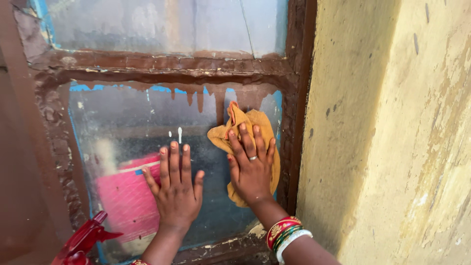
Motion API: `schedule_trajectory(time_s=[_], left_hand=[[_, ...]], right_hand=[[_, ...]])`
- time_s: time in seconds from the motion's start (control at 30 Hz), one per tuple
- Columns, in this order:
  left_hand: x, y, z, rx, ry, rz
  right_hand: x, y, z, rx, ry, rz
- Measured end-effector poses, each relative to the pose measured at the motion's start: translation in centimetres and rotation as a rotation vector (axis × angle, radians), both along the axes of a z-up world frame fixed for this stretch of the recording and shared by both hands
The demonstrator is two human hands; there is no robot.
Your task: The person cleans a glass window pane and its brown frame using a cloth. The person uses a spray bottle to apply liquid to the surface and then wipes the glass and the wooden frame repeatedly to clean the area.
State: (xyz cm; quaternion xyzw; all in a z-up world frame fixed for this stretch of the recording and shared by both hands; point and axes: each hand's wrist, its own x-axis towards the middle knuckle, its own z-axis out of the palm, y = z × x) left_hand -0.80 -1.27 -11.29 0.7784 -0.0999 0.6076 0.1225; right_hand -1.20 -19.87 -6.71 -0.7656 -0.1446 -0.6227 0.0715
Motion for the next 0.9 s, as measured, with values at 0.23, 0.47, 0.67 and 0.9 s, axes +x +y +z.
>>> schedule_trajectory(time_s=[0.23,0.47,0.67,0.9], left_hand=[[0.2,-0.3,0.8,0.043,-0.004,0.023],[0.0,-0.2,1.9,0.053,-0.107,0.062],[0.3,-0.2,4.7,0.058,-0.083,0.061],[0.7,-0.6,4.5,0.015,-0.068,0.050]], right_hand=[[0.1,-0.3,-6.0,-0.011,-0.025,0.039],[-0.4,-0.5,-3.5,-0.016,-0.034,0.077],[0.3,-0.3,2.8,0.078,-0.099,0.052],[0.5,-0.7,-3.3,0.047,-0.071,0.033]])
